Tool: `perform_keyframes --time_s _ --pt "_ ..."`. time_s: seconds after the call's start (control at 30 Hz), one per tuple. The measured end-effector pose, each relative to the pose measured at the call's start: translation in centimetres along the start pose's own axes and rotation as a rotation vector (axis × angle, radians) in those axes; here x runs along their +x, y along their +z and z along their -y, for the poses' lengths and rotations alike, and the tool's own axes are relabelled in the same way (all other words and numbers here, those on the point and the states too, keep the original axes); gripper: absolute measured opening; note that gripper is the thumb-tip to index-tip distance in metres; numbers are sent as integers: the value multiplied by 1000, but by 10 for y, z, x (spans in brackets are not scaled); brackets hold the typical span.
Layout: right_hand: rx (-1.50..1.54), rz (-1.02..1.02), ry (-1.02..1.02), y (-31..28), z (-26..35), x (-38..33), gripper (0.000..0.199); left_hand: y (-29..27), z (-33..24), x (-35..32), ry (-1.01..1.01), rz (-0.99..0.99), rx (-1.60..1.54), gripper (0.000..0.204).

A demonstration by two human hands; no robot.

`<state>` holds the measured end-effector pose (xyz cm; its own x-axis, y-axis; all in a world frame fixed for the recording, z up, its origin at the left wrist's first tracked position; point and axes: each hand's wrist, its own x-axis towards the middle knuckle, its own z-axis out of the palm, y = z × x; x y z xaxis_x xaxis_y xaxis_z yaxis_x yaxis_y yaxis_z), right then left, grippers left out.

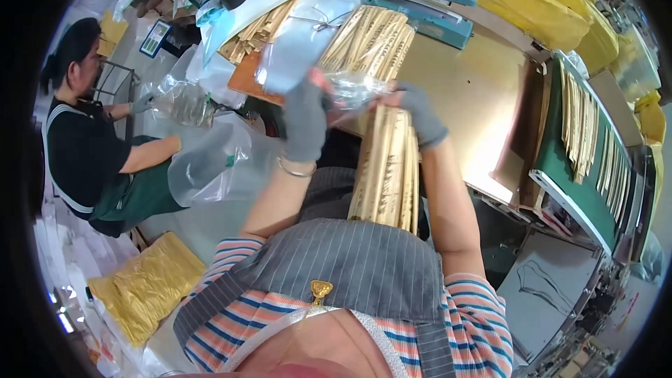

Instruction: Bundling incense sticks, placing them into plastic sleeves, and sealing the packages using a heat sealer.

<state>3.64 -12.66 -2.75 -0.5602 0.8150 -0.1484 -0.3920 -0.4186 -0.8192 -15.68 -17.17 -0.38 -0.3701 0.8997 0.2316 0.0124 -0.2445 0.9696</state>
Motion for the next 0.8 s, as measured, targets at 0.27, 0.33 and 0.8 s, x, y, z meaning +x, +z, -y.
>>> perform_keyframes --time_s 0.27,0.33,0.8 --pt "-552 -259 -559 -53 -19 -11 56 91 -52 7 749 672 268 28" --pt "61 49 -370 -36 -5 -38 56 76 -55 -12 1032 842 403 24" --pt "-1207 -919 -732 11 50 -142 14 96 -65 -23 417 678 449 22"
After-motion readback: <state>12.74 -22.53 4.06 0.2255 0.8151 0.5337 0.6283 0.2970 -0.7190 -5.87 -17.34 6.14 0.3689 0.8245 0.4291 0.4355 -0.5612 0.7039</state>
